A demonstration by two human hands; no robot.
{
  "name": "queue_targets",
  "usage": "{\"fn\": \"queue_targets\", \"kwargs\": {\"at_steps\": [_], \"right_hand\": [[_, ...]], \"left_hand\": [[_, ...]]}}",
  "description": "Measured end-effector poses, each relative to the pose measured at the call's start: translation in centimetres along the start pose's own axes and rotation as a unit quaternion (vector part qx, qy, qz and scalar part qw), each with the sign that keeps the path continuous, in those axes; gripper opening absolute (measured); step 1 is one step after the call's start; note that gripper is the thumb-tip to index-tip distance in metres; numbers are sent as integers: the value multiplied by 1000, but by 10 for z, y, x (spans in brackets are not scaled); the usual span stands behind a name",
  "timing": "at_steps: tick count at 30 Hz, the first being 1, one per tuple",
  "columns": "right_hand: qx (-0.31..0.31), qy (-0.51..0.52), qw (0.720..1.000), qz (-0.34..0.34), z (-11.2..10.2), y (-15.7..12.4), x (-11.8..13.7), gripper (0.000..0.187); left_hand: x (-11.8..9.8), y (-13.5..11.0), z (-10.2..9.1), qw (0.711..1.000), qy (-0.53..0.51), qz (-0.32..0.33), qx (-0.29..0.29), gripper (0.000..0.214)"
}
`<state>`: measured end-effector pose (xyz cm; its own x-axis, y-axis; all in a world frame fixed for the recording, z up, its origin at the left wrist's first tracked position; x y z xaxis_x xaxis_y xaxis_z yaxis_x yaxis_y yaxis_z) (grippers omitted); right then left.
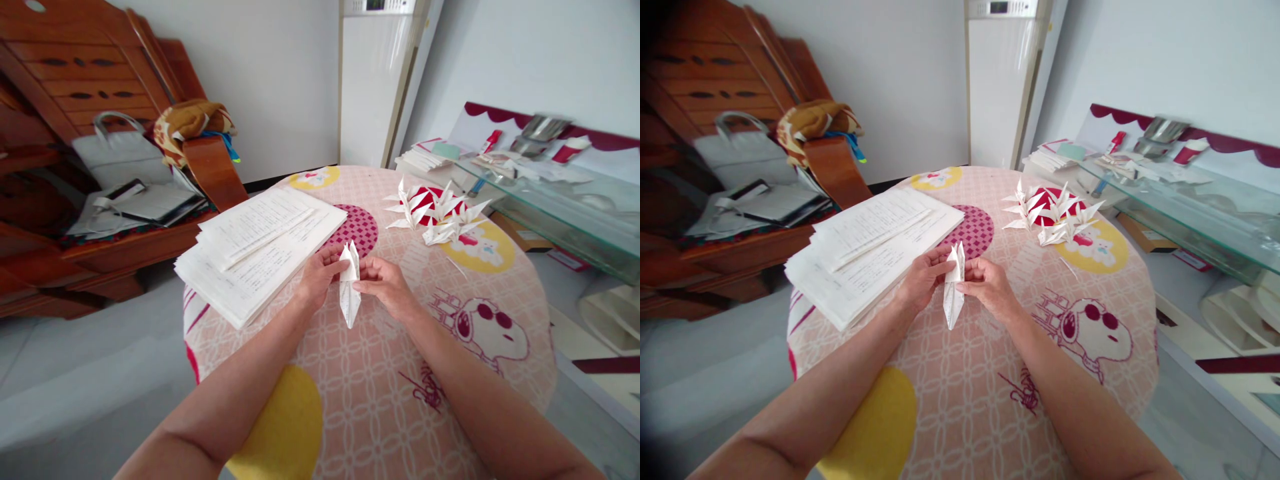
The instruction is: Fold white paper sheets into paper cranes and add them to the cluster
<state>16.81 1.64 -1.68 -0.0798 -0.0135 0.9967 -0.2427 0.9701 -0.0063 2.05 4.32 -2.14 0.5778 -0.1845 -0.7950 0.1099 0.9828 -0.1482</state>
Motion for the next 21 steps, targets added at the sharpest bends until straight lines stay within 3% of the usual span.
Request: {"fn": "queue_targets", "kwargs": {"at_steps": [6,21], "right_hand": [[-20,-1,1000,9,3,-2,-1,33],[-94,33,993,65,10,-11,9,21]], "left_hand": [[2,-2,2,999,-11,-49,-16,35],[11,-4,7,982,-43,-176,60,14]]}}
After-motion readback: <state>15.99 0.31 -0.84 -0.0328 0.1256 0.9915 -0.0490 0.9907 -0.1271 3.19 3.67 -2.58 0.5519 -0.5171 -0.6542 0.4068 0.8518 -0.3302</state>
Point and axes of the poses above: each hand's wrist, its own y-axis towards the middle knuckle, its own z-axis out of the palm, x = y × z, the point moved 3 cm from there along y, towards the middle knuckle, and after that the axes turned 15 degrees about -y, right-handed, at the moved point
